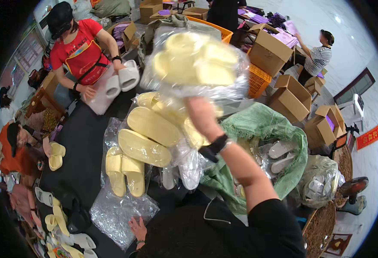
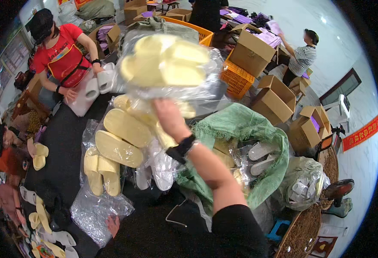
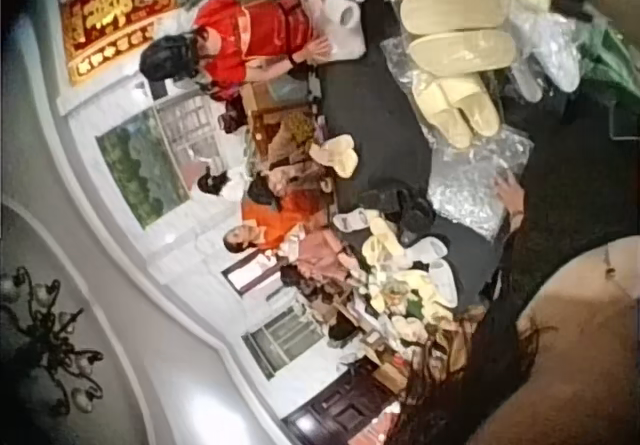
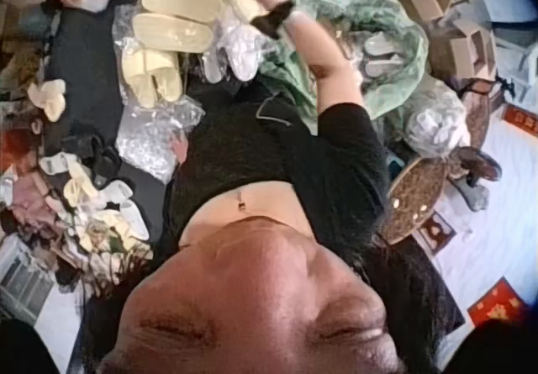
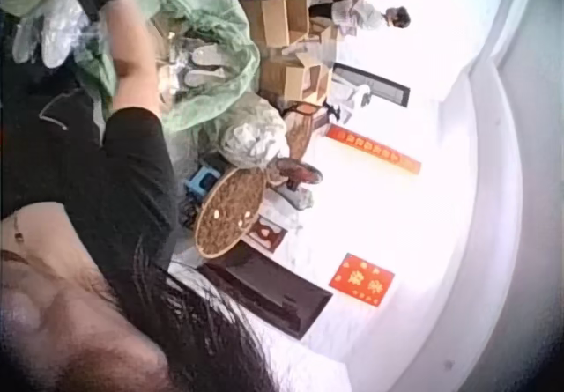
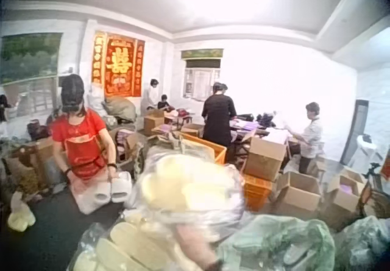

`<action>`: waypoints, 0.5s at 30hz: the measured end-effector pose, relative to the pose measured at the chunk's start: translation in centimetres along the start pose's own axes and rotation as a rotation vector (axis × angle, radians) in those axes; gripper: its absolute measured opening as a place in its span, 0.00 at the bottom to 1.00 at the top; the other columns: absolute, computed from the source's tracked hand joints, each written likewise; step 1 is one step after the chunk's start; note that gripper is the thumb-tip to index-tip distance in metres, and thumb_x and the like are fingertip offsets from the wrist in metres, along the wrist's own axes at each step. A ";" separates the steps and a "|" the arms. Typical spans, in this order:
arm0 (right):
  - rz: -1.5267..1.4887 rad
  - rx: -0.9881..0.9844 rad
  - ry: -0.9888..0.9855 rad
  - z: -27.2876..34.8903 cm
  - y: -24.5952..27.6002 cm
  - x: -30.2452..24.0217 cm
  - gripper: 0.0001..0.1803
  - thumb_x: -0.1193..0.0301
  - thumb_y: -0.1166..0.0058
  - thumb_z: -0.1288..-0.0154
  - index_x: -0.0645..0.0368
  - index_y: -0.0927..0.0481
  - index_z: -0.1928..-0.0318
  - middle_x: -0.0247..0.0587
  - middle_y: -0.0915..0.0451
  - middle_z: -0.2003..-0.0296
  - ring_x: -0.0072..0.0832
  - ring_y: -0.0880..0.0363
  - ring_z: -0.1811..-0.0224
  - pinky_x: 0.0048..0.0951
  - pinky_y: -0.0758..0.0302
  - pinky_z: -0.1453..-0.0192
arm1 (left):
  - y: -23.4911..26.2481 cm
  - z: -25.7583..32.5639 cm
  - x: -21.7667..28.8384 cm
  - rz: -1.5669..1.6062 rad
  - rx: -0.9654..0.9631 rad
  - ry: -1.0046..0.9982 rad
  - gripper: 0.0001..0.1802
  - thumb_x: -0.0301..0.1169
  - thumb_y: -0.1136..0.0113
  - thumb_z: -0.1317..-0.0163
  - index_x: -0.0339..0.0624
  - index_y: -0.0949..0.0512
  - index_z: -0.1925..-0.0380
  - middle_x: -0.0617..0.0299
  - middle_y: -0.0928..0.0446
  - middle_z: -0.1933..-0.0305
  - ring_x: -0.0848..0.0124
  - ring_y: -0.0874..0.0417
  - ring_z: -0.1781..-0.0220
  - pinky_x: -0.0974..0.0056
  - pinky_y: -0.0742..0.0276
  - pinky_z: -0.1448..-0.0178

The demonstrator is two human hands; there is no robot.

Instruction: The person is packing various pairs of slippers into plastic bags at a manufacturing table.

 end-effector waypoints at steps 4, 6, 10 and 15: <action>-0.250 -0.220 -0.148 3.3 -9.0 -2.8 0.18 0.75 0.49 0.41 0.60 0.29 0.49 0.49 0.26 0.59 0.43 0.24 0.55 0.39 0.24 0.52 | 0.3 0.4 0.0 -0.147 0.166 -0.085 0.22 0.34 0.50 0.31 0.62 0.31 0.37 0.41 0.45 0.25 0.30 0.43 0.28 0.34 0.29 0.42; -0.293 -0.231 -0.124 3.3 -9.5 -2.8 0.18 0.73 0.47 0.41 0.58 0.29 0.49 0.48 0.26 0.59 0.43 0.24 0.53 0.40 0.25 0.52 | 0.0 -0.2 0.3 -0.107 0.190 -0.081 0.22 0.36 0.50 0.30 0.62 0.32 0.36 0.42 0.45 0.25 0.31 0.43 0.28 0.35 0.29 0.41; -0.393 -0.333 -0.084 1.9 -9.8 -1.9 0.24 0.73 0.46 0.43 0.56 0.29 0.44 0.49 0.25 0.60 0.45 0.24 0.54 0.41 0.26 0.50 | -1.6 0.3 -1.0 0.032 -0.079 0.113 0.22 0.37 0.50 0.30 0.62 0.32 0.36 0.43 0.45 0.25 0.30 0.44 0.28 0.33 0.30 0.41; -0.546 -0.453 -0.232 3.2 -8.1 0.3 0.33 0.77 0.43 0.44 0.57 0.33 0.35 0.51 0.25 0.55 0.49 0.27 0.49 0.43 0.28 0.44 | 0.0 0.3 -0.2 -0.198 0.133 -0.087 0.24 0.36 0.46 0.33 0.61 0.32 0.36 0.41 0.46 0.25 0.29 0.46 0.28 0.31 0.30 0.42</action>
Point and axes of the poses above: each hand's wrist, its own z-axis away from the middle knuckle, its own y-axis out of the back of the hand, x = y × z, the point moved 8 cm from there along -z, towards the middle knuckle
